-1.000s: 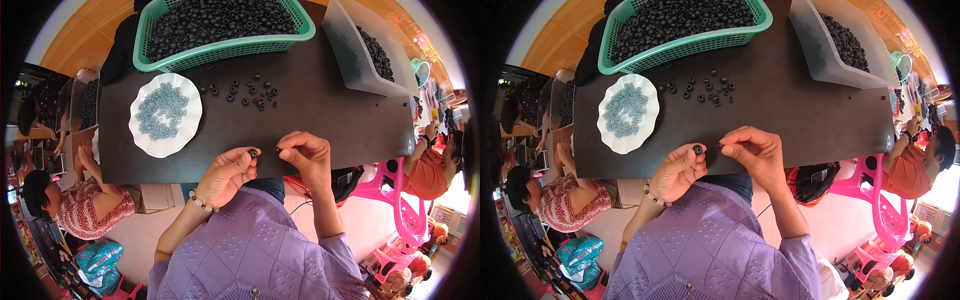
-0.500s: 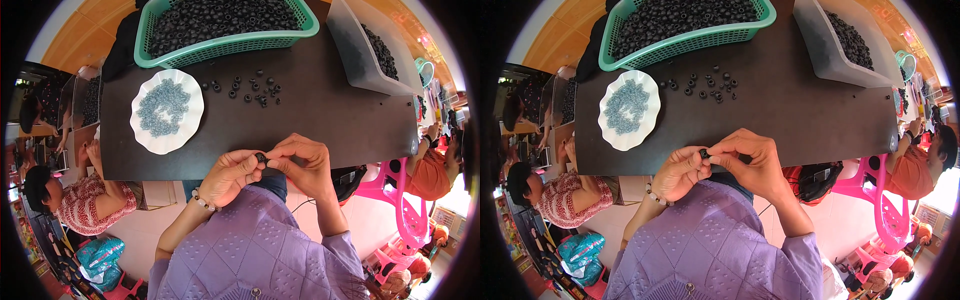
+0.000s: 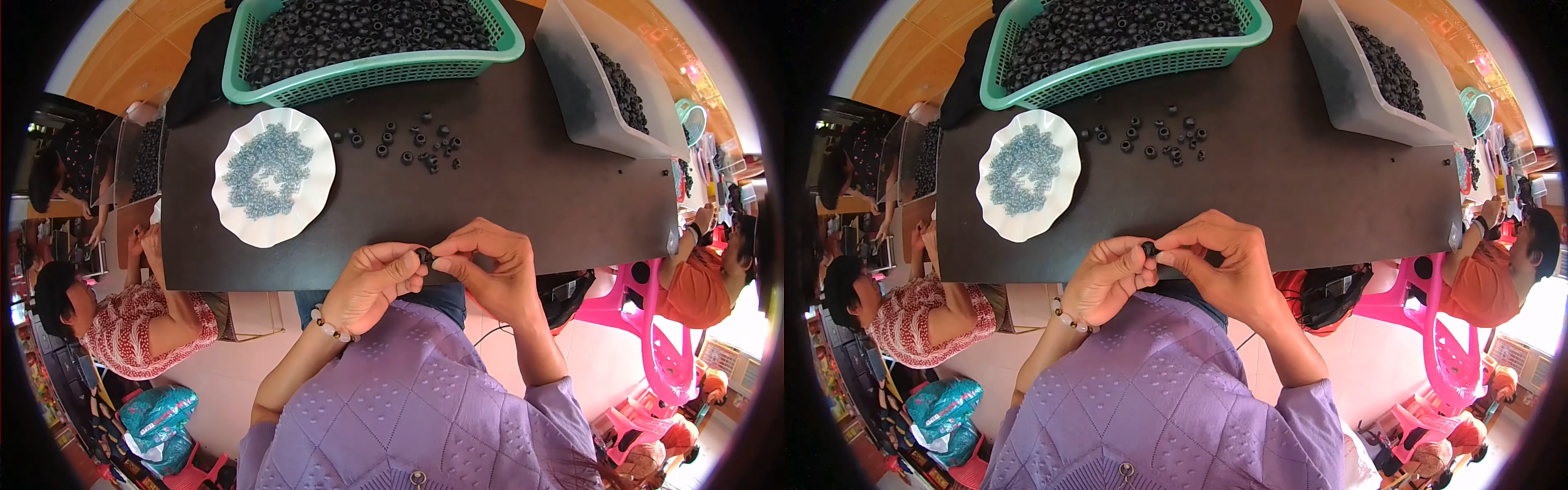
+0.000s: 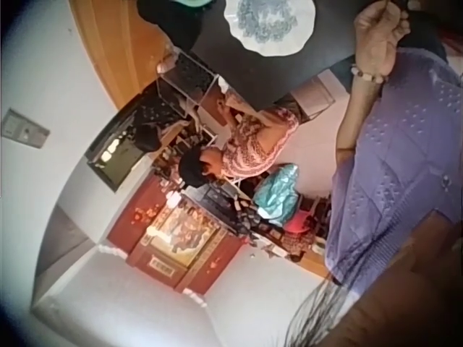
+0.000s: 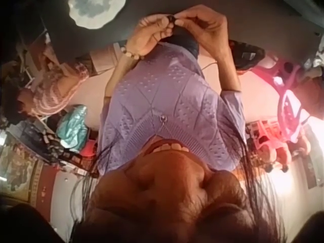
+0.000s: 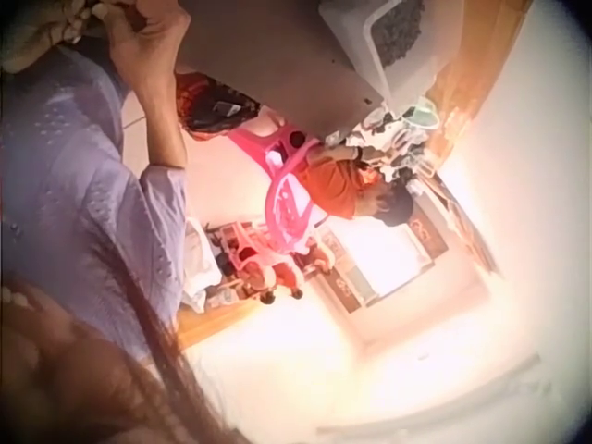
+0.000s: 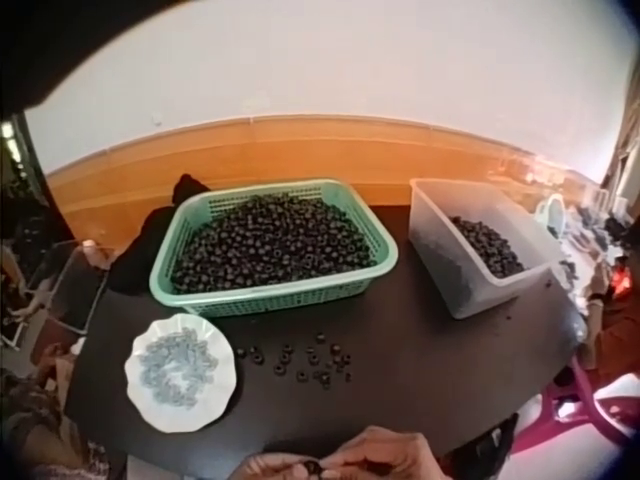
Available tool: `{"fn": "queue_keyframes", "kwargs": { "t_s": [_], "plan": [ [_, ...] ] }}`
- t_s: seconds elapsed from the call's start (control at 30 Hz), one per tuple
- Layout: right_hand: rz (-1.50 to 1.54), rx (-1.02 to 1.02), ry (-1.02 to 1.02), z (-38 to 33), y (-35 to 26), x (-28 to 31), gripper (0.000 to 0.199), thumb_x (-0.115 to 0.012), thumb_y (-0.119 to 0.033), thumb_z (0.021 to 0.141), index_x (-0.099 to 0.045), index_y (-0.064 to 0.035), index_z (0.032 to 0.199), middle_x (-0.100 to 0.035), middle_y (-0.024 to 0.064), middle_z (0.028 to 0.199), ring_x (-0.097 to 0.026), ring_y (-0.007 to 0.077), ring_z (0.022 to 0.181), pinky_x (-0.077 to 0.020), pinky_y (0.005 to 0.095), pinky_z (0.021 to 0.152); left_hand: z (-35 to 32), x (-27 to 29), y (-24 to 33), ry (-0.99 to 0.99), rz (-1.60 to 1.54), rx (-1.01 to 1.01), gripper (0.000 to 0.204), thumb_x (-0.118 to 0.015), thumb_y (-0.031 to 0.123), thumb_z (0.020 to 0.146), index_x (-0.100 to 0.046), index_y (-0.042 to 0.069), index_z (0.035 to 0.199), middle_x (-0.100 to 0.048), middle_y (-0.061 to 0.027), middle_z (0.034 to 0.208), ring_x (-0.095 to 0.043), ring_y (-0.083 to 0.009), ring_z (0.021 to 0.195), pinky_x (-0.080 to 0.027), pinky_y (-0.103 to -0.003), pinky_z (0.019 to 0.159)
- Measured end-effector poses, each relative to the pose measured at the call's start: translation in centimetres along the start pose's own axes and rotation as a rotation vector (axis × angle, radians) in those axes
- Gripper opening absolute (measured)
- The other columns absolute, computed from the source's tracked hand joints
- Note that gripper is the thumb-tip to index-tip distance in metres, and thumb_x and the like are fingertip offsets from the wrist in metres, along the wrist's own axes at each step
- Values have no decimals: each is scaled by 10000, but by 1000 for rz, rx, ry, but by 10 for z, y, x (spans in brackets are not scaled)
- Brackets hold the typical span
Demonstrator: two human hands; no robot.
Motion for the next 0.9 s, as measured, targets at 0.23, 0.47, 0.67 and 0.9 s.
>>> {"fn": "queue_keyframes", "kwargs": {
  "t_s": [0.23, 0.47, 0.67, 0.9],
  "plan": [
    [22, -24, 8, -2, -3, 2, 137, -761, -3, 744, -726, -27, 874, -664, 51, 800, -564, 95, 699, -450, 227, 641, -1, 0, 1, 8, 43, -10, 195, -632, 129, 905, -662, 21, 1064, -670, -82, 874, -626, -156, 798, -516, -311, 739],
    [16, -22, 0, -6, -3, 2, 136, -761, -3, 743, -724, -25, 872, -667, 48, 797, -562, 97, 697, -449, 229, 640, -2, -2, -3, -2, 18, 5, 195, -631, 135, 905, -664, 19, 1058, -668, -82, 869, -624, -159, 793, -513, -317, 739],
    [12, 3, 11, -10, 0, 2, 127, -747, -20, 763, -727, -49, 885, -654, 46, 777, -554, 89, 645, -462, 228, 594, -3, -6, -3, -8, 57, 7, 241, -649, 162, 901, -658, -17, 1063, -661, -60, 876, -589, -122, 776, -494, -256, 729],
    [40, -27, -6, -12, 3, 0, 117, -741, -20, 774, -723, -43, 887, -645, 41, 784, -540, 73, 638, -448, 220, 588, -4, -3, -4, 3, 84, -11, 195, -642, 136, 899, -665, 13, 1049, -673, -90, 862, -624, -165, 763, -516, -299, 727]
  ]
}}
Point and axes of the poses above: each hand's wrist, its own z-axis towards the middle knuckle, its own x-axis out of the back of the hand, y = z × x, the point moved 4 cm from there along z, towards the middle knuckle
